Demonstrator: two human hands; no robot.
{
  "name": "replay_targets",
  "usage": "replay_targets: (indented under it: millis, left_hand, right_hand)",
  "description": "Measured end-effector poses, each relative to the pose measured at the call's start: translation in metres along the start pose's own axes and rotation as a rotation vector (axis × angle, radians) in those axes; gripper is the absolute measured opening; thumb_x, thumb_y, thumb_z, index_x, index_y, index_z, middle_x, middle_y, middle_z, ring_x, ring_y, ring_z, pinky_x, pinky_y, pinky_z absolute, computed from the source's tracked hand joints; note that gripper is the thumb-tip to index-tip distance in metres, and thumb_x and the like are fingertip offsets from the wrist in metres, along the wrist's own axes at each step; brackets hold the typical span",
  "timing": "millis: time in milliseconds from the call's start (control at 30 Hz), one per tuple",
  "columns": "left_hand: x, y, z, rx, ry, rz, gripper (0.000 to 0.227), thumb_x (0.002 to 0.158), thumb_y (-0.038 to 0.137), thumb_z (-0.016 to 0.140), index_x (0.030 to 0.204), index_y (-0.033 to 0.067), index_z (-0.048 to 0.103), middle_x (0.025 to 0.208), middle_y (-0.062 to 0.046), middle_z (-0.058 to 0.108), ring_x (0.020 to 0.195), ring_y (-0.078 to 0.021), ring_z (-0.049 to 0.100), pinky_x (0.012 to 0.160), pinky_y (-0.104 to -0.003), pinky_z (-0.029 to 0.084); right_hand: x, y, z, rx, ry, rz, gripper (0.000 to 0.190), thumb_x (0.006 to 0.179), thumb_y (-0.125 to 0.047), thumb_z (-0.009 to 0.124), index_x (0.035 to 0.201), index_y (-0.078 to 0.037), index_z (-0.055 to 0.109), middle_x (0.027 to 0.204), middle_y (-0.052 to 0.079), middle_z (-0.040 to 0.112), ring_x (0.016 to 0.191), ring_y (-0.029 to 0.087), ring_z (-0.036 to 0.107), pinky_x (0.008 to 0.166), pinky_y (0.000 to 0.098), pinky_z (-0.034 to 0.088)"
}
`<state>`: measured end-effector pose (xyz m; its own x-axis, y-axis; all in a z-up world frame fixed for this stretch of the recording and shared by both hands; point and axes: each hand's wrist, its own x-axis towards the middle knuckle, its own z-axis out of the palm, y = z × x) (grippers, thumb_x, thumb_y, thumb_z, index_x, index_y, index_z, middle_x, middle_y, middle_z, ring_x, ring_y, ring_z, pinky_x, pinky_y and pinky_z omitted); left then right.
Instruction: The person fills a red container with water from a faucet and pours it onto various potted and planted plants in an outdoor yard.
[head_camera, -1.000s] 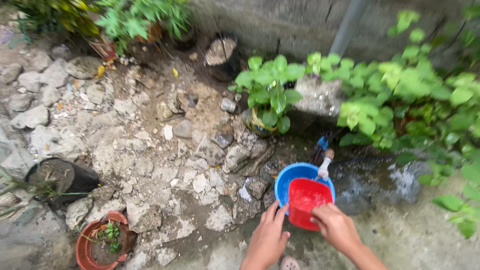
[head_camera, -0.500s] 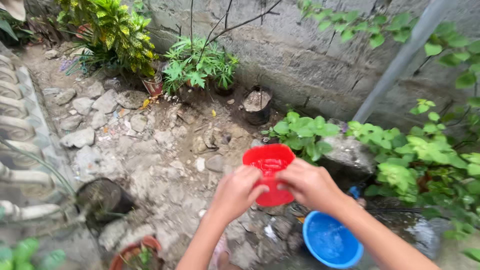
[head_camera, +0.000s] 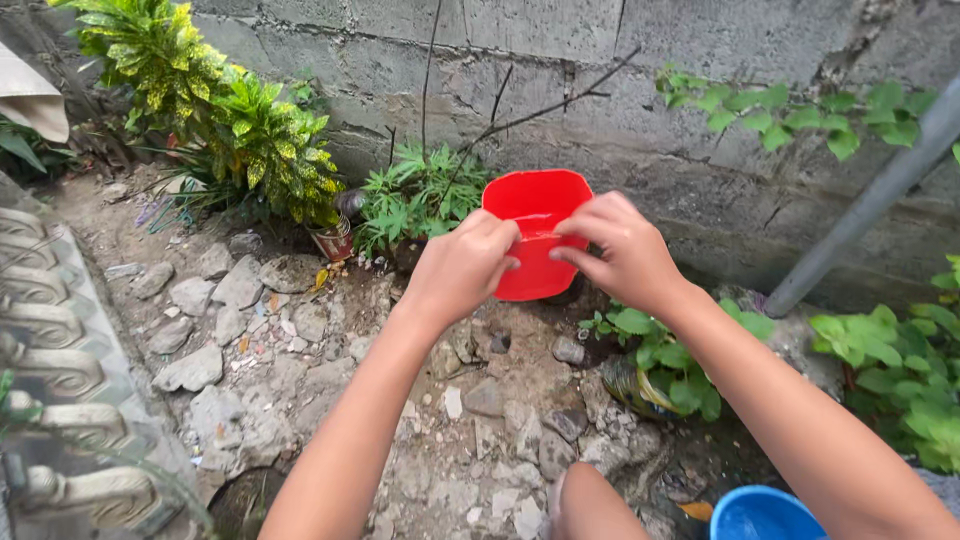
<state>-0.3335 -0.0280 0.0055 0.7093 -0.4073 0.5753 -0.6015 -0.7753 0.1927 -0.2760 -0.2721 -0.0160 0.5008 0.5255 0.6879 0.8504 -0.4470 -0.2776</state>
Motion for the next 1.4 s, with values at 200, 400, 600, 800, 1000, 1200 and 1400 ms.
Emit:
replay_targets:
  millis: [200, 400, 600, 800, 1000, 1200, 1400]
  left_hand:
    - [0.1, -0.095, 0.006, 0.019, 0.118, 0.127, 0.017, 0.087, 0.01, 0.072, 0.098, 0.0065, 0.059, 0.095, -0.008, 0.067, 0.101, -0.0282, 0.066, 0.067, -0.043, 0.055]
    - [0.267, -0.162, 0.004, -0.086, 0.143, 0.249, 0.021, 0.085, 0.012, 0.075, 0.1, 0.0056, 0.061, 0.101, -0.008, 0.069, 0.102, -0.0295, 0.067, 0.073, -0.043, 0.056]
    - [0.43, -0.202, -0.011, -0.273, 0.1, 0.204, 0.026, 0.084, 0.016, 0.078, 0.104, 0.0042, 0.065, 0.101, -0.01, 0.07, 0.091, -0.0255, 0.07, 0.077, -0.038, 0.058]
    - [0.569, -0.222, -0.035, -0.307, 0.224, 0.315, 0.042, 0.087, 0.018, 0.079, 0.125, 0.0068, 0.064, 0.119, -0.012, 0.069, 0.112, -0.0286, 0.066, 0.093, -0.038, 0.055]
    - [0.634, -0.255, -0.027, -0.189, 0.559, 0.512, 0.072, 0.091, 0.018, 0.074, 0.152, 0.0008, 0.039, 0.152, -0.024, 0.046, 0.141, -0.04, 0.045, 0.116, -0.044, 0.04]
    - [0.714, -0.356, -0.038, 0.041, 0.603, 0.381, 0.052, 0.094, 0.012, 0.066, 0.141, -0.0004, 0.049, 0.141, -0.02, 0.057, 0.132, -0.0397, 0.052, 0.113, -0.046, 0.042]
    - [0.785, -0.453, -0.039, 0.058, 0.532, 0.225, 0.034, 0.096, 0.01, 0.061, 0.129, 0.0022, 0.058, 0.13, -0.019, 0.062, 0.124, -0.0386, 0.056, 0.108, -0.047, 0.044]
  right_hand:
    - [0.071, 0.103, 0.042, 0.393, 0.129, 0.274, 0.108, 0.074, -0.023, 0.092, 0.157, -0.016, 0.023, 0.165, 0.015, 0.021, 0.149, 0.03, 0.034, 0.111, 0.0443, 0.043]
    - [0.18, 0.234, 0.024, 0.725, 0.031, 0.342, 0.129, 0.069, -0.024, 0.093, 0.163, -0.013, 0.005, 0.159, 0.009, 0.038, 0.146, 0.024, 0.041, 0.12, 0.0434, 0.037]
    - [0.302, 0.308, -0.07, 0.491, 0.194, 0.227, 0.118, 0.065, -0.021, 0.095, 0.154, -0.007, 0.019, 0.149, 0.01, 0.046, 0.14, 0.022, 0.046, 0.116, 0.0428, 0.041]
    - [0.395, 0.324, -0.154, 0.264, 0.359, 0.283, 0.096, 0.067, -0.024, 0.093, 0.143, -0.006, 0.038, 0.137, 0.01, 0.059, 0.129, 0.019, 0.06, 0.108, 0.0386, 0.051]
    - [0.463, 0.351, -0.205, 0.138, 0.483, 0.229, 0.089, 0.068, -0.025, 0.091, 0.139, -0.003, 0.042, 0.134, 0.01, 0.063, 0.126, 0.019, 0.063, 0.108, 0.0373, 0.052]
    - [0.52, 0.379, -0.243, -0.014, 0.511, 0.279, 0.09, 0.069, -0.029, 0.09, 0.141, -0.002, 0.043, 0.133, 0.013, 0.064, 0.124, 0.02, 0.063, 0.105, 0.0379, 0.052]
    - [0.593, 0.405, -0.254, -0.235, 0.384, 0.408, 0.096, 0.06, -0.038, 0.09, 0.139, -0.003, 0.047, 0.121, 0.014, 0.07, 0.111, 0.023, 0.07, 0.096, 0.0372, 0.055]
